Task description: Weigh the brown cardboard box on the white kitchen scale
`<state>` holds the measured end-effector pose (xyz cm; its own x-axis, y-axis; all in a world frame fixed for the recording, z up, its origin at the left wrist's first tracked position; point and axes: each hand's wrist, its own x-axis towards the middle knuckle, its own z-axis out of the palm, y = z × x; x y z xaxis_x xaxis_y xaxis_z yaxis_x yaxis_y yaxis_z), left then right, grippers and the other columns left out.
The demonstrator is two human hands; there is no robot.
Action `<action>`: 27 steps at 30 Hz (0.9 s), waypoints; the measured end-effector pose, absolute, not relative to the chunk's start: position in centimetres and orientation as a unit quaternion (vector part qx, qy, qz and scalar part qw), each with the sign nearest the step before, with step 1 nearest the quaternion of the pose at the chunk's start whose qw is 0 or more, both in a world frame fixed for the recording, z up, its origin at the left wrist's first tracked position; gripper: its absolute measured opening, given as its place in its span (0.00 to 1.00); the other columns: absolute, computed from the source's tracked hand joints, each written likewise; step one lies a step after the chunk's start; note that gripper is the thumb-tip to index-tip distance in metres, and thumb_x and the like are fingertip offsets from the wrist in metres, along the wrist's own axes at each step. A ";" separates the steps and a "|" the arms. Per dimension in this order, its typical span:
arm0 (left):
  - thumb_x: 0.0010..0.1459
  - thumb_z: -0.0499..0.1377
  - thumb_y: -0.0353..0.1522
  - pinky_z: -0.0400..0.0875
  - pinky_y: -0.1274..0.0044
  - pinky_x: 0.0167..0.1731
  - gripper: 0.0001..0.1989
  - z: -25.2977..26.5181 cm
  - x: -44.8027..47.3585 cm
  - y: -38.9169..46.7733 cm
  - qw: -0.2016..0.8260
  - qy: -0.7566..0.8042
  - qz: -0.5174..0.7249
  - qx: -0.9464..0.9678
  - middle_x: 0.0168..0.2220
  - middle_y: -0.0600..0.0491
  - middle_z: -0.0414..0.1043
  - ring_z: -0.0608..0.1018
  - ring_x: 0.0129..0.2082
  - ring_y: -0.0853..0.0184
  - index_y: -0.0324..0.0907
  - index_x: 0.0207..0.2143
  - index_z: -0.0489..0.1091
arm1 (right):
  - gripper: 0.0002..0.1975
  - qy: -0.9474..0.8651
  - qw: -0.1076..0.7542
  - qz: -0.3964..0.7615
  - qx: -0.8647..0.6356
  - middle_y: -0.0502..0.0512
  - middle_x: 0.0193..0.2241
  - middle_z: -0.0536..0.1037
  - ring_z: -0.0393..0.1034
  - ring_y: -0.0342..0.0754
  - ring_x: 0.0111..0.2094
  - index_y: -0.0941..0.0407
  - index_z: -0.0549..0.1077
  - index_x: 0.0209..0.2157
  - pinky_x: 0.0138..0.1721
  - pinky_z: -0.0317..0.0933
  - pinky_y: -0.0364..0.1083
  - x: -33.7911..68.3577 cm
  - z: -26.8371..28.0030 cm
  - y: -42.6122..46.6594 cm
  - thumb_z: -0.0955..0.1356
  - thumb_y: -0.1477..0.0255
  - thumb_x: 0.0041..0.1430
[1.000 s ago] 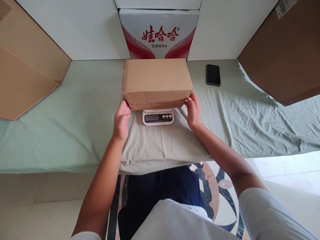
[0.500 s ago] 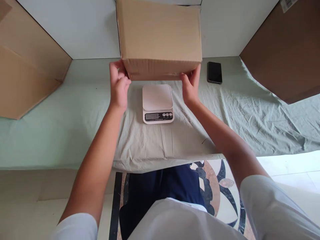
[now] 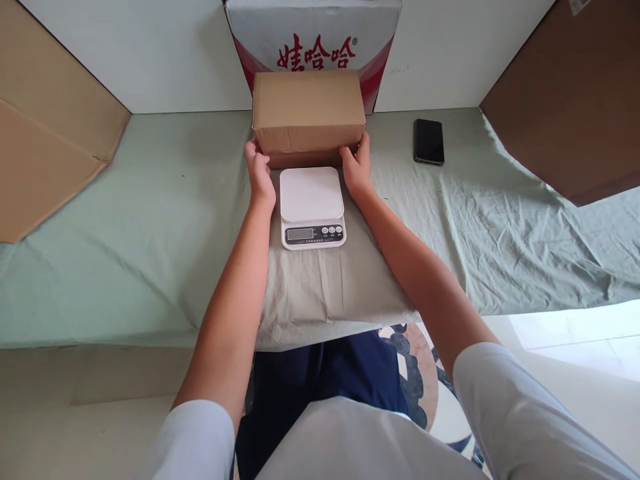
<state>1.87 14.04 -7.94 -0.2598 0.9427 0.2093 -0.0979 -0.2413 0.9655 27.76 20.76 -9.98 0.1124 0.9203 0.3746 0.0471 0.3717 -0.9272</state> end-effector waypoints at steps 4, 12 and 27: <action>0.67 0.67 0.53 0.63 0.60 0.79 0.24 -7.9 2.0 13.9 0.390 0.470 0.668 0.425 0.73 0.53 0.77 0.63 0.84 0.52 0.52 0.58 0.78 | 0.28 -0.564 0.605 0.352 -0.439 0.57 0.65 0.78 0.69 0.62 0.75 0.45 0.71 0.60 0.87 0.57 0.71 27.7 -10.5 21.1 0.78 0.51 0.66; 0.62 0.65 0.41 0.71 0.67 0.76 0.18 -6.6 3.2 12.7 0.391 0.483 0.685 0.380 0.64 0.52 0.82 0.73 0.78 0.53 0.52 0.55 0.77 | 0.24 -0.625 0.549 0.315 -0.456 0.61 0.66 0.76 0.71 0.61 0.72 0.48 0.67 0.64 0.81 0.64 0.69 28.4 -12.0 21.8 0.72 0.59 0.72; 0.83 0.38 0.41 0.39 0.60 0.89 0.36 -6.4 -4.9 12.2 0.398 0.513 0.686 0.327 0.92 0.55 0.36 0.38 0.91 0.65 0.45 0.87 0.39 | 0.28 -0.595 0.563 0.276 -0.503 0.63 0.71 0.74 0.70 0.61 0.77 0.44 0.67 0.70 0.81 0.65 0.72 36.2 -14.0 26.6 0.64 0.62 0.71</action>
